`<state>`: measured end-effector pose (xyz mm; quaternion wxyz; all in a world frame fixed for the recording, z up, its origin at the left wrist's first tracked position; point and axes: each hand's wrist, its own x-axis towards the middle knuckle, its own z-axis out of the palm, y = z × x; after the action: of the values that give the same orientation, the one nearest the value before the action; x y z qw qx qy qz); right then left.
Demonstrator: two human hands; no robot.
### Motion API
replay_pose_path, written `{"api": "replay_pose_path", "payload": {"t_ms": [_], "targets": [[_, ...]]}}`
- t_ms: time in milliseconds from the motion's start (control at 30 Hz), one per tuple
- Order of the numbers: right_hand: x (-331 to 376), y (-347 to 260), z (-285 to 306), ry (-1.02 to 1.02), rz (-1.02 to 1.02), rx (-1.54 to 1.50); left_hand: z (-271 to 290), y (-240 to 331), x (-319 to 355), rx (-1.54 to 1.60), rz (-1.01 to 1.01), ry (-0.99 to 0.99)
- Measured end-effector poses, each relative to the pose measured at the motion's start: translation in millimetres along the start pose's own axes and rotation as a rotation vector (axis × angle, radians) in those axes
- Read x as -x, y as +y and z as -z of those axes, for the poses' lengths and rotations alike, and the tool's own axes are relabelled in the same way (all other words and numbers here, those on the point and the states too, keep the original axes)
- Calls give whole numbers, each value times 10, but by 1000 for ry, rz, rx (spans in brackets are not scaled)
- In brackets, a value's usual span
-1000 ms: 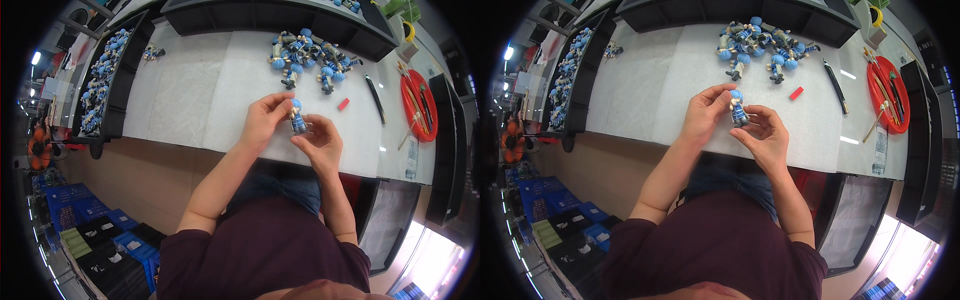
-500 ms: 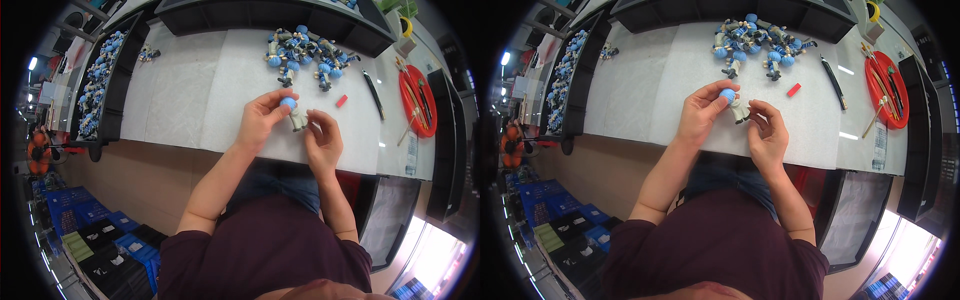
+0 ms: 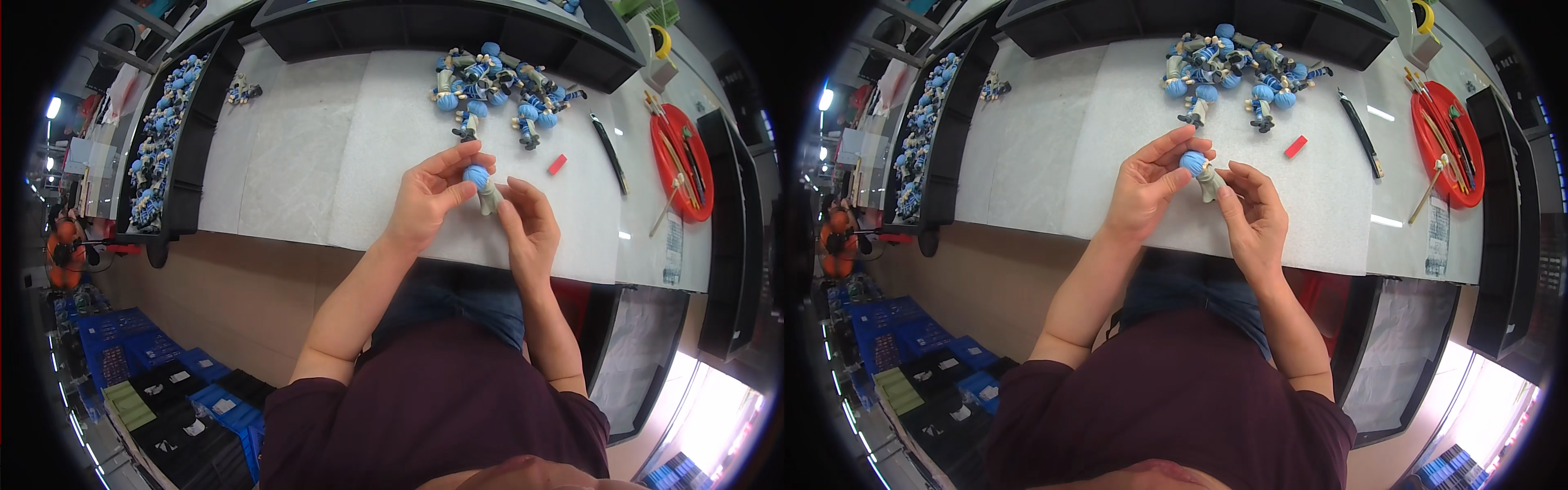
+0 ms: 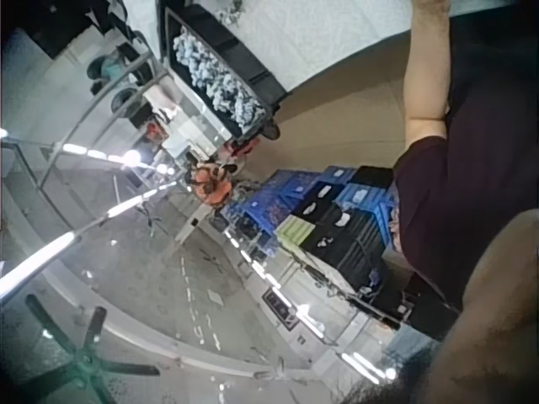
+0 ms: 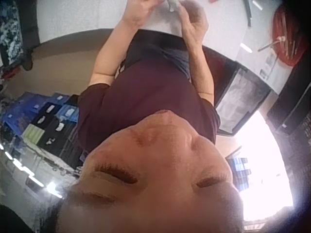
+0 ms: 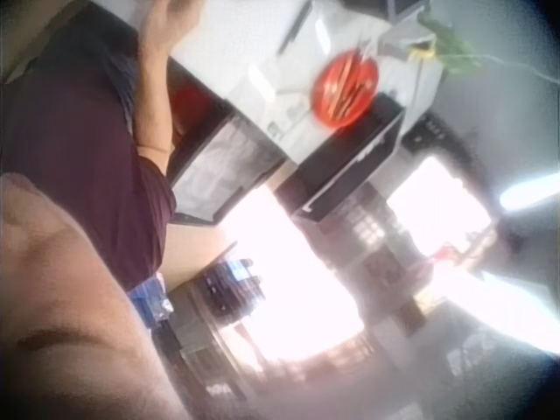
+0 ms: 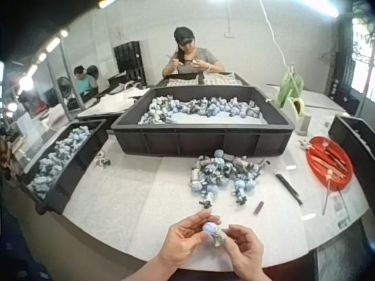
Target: The person assembles small blue and white figurines at a workbench. They pick up figurine parts from trays, attach components by hand, and place the assembled units into a tray. The person also uses a small red tool to adjust or clean parts of the figurines.
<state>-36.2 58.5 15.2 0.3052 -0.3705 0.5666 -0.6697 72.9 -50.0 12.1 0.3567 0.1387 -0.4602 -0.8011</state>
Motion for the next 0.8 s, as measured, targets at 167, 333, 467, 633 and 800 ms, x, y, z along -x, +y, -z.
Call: {"api": "replay_pose_path", "payload": {"t_ms": [167, 333, 467, 633, 800], "targets": [[7, 53, -14, 15, 17, -79, -25, 15, -21, -7, 30, -14], [23, 27, 130, 80, 88, -131, -56, -58, -46, -16, -20, -45], [100, -201, 771, 443, 403, -43, 5, -42, -21, -92, 49, -45], [648, -454, 2505, 1287, 537, 258, -41, -68, -43, -85, 123, 6], [1269, 422, 3942, 1521, 33, 541, -20, -70, -22, -124, 133, 72]]}}
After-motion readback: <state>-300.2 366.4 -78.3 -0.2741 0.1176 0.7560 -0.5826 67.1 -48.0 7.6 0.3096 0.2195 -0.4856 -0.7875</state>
